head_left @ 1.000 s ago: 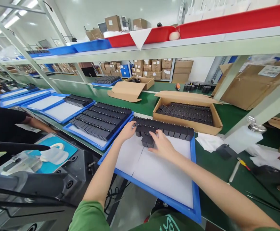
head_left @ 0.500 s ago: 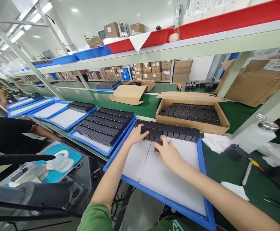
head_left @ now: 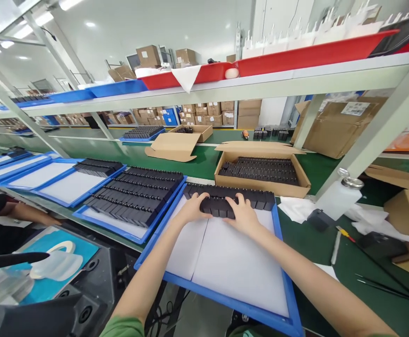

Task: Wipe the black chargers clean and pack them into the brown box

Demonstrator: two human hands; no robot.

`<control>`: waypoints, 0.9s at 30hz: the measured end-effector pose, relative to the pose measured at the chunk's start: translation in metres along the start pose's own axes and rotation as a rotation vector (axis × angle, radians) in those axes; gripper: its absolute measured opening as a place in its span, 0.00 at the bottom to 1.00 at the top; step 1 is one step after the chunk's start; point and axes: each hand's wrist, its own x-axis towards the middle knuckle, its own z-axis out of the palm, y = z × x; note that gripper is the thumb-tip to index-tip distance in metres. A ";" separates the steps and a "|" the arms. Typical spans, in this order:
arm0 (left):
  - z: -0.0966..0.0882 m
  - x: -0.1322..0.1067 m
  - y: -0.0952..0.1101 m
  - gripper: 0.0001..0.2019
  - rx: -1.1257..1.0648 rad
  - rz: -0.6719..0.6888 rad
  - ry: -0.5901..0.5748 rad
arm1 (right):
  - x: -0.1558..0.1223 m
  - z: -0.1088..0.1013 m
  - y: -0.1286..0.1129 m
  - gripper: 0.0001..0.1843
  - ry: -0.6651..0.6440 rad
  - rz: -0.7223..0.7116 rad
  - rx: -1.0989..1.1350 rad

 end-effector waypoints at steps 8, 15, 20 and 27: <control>0.001 0.005 0.011 0.30 0.110 0.028 -0.004 | -0.001 -0.003 -0.017 0.28 0.036 0.041 -0.024; 0.010 0.014 0.020 0.39 0.235 -0.038 -0.022 | 0.000 -0.007 -0.017 0.35 0.024 0.059 -0.057; 0.006 -0.006 0.043 0.34 0.320 -0.076 0.070 | -0.011 -0.025 -0.023 0.30 0.042 0.012 -0.058; 0.003 -0.060 0.174 0.30 0.342 0.091 0.235 | -0.114 -0.131 0.025 0.29 0.057 0.045 -0.105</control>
